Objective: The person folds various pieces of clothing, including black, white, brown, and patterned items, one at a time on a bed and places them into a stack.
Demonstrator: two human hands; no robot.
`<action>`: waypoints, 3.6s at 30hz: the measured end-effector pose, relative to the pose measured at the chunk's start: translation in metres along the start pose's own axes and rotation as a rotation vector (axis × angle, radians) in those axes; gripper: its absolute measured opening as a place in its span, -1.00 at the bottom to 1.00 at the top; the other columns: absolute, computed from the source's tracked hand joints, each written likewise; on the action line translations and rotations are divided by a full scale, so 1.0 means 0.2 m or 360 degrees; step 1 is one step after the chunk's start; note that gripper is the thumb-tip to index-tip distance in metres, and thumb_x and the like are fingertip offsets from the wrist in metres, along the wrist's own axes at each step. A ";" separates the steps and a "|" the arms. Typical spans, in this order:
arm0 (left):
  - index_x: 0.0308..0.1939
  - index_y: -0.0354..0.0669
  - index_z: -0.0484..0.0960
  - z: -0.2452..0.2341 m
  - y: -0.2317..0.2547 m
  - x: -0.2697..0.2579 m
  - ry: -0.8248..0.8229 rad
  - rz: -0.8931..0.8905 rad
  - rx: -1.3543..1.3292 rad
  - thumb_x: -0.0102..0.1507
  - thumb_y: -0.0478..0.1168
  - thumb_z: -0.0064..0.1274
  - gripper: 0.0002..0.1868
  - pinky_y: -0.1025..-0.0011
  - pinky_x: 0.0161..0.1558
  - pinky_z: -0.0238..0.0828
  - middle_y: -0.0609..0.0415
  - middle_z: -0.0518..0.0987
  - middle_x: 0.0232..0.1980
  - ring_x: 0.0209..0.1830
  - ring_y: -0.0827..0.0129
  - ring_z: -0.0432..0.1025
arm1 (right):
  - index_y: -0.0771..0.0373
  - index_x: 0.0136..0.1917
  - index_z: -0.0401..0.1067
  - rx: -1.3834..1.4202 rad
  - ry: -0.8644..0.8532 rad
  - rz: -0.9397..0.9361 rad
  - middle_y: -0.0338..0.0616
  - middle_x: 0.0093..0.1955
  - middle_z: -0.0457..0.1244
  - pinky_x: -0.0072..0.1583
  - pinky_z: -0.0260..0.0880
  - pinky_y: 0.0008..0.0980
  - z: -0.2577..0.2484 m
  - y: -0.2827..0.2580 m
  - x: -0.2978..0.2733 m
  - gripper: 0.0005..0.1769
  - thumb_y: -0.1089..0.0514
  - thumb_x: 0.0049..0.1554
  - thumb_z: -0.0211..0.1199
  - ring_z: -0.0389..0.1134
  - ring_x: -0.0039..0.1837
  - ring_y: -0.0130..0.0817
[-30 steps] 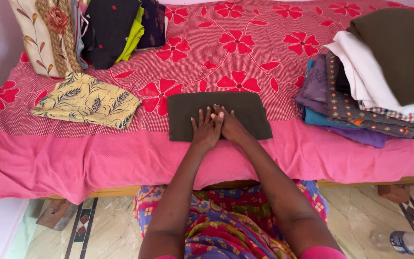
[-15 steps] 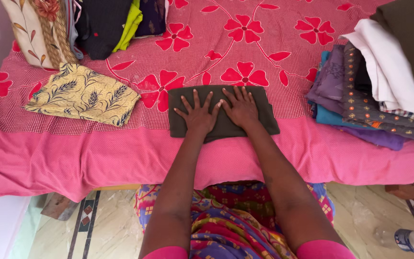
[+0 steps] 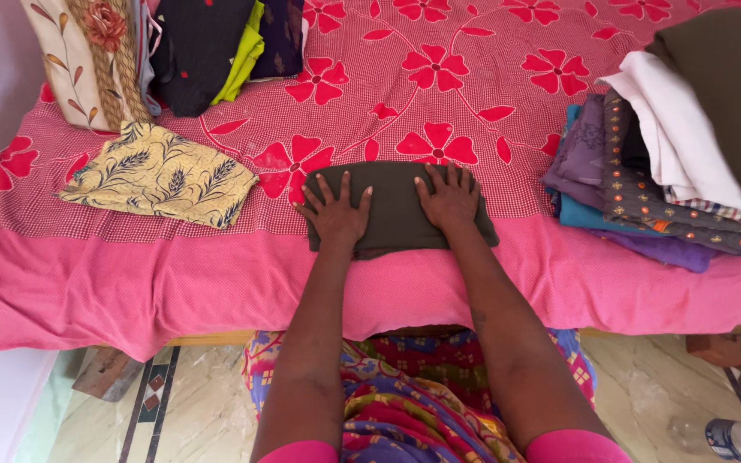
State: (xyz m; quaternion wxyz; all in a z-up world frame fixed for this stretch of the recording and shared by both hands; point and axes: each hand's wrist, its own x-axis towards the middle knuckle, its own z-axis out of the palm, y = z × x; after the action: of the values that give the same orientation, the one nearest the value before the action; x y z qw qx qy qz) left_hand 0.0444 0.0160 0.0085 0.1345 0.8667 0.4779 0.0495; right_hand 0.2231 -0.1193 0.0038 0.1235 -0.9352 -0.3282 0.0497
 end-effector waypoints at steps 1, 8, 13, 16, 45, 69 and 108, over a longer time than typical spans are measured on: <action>0.63 0.44 -0.10 0.00 -0.01 -0.01 0.0010 -0.0008 0.0004 0.29 0.55 -0.56 -0.13 -0.39 0.44 -0.78 -0.16 -0.35 0.70 0.66 -0.27 -0.54 | -0.38 0.65 -0.10 0.0000 -0.0003 0.0016 -0.12 0.75 -0.31 0.58 -0.42 0.23 -0.01 0.01 -0.01 -0.20 -0.54 0.22 -0.33 -0.38 0.73 0.06; 0.65 0.30 -0.15 -0.02 -0.09 -0.07 0.0066 -0.0058 0.0064 0.31 0.53 -0.64 -0.10 -0.33 0.45 -0.81 -0.18 -0.34 0.70 0.68 -0.14 -0.51 | -0.32 0.68 -0.15 -0.0016 0.0012 0.0075 -0.09 0.75 -0.31 0.60 -0.38 0.19 -0.02 0.12 -0.04 -0.17 -0.55 0.23 -0.39 -0.35 0.72 0.07; 0.65 0.17 -0.18 -0.03 -0.14 -0.12 0.0066 -0.0110 0.0139 0.32 0.50 -0.67 -0.08 -0.33 0.45 -0.82 -0.18 -0.32 0.70 0.70 -0.04 -0.50 | -0.24 0.70 -0.22 -0.0019 0.0027 0.0128 -0.08 0.75 -0.30 0.62 -0.41 0.11 0.00 0.23 -0.08 -0.12 -0.55 0.23 -0.42 -0.35 0.73 0.05; 0.64 0.02 -0.20 -0.03 -0.18 -0.16 0.0059 -0.0129 0.0203 0.34 0.48 -0.70 -0.05 -0.35 0.44 -0.83 -0.18 -0.33 0.70 0.70 0.00 -0.50 | -0.19 0.71 -0.26 -0.0020 0.0005 0.0172 -0.10 0.75 -0.32 0.63 -0.46 0.07 -0.01 0.28 -0.13 -0.10 -0.55 0.23 -0.45 -0.39 0.74 0.00; 0.61 0.57 -0.05 0.10 0.16 -0.04 0.0002 0.0296 -0.0070 0.30 0.51 -0.51 -0.20 -0.55 0.38 -0.75 0.00 -0.34 0.72 0.66 -0.34 -0.56 | -0.31 0.62 0.07 0.0071 0.0343 -0.0392 0.09 0.69 -0.14 0.58 -0.34 0.24 0.15 -0.02 -0.03 -0.30 -0.42 0.27 -0.12 -0.23 0.69 0.20; 0.64 -0.15 -0.17 0.10 -0.28 -0.08 0.0228 -0.0023 0.0178 0.43 0.31 -0.73 -0.16 -0.13 0.55 -0.72 -0.18 -0.26 0.71 0.72 0.11 -0.43 | -0.27 0.70 -0.20 0.0026 0.0094 0.0052 0.01 0.73 -0.27 0.62 -0.41 0.07 0.01 0.32 -0.16 -0.20 -0.47 0.28 -0.42 -0.36 0.72 0.08; 0.45 -0.06 0.29 0.02 -0.09 0.19 0.0273 0.0234 -0.0114 0.27 0.49 -0.08 -0.09 -0.35 0.46 -0.23 -0.08 0.30 0.47 0.54 -0.01 0.10 | 0.00 0.57 0.20 0.0070 0.0187 -0.0195 0.02 0.46 0.19 0.44 0.06 0.27 -0.08 0.12 0.06 -0.14 -0.52 0.20 -0.02 0.17 0.50 0.01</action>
State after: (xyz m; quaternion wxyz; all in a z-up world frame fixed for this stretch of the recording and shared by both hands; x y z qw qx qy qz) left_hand 0.0501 0.0558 -0.0018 0.1200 0.8866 0.4208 0.1501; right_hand 0.2502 -0.1331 0.0124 0.1659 -0.9117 -0.3759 -0.0056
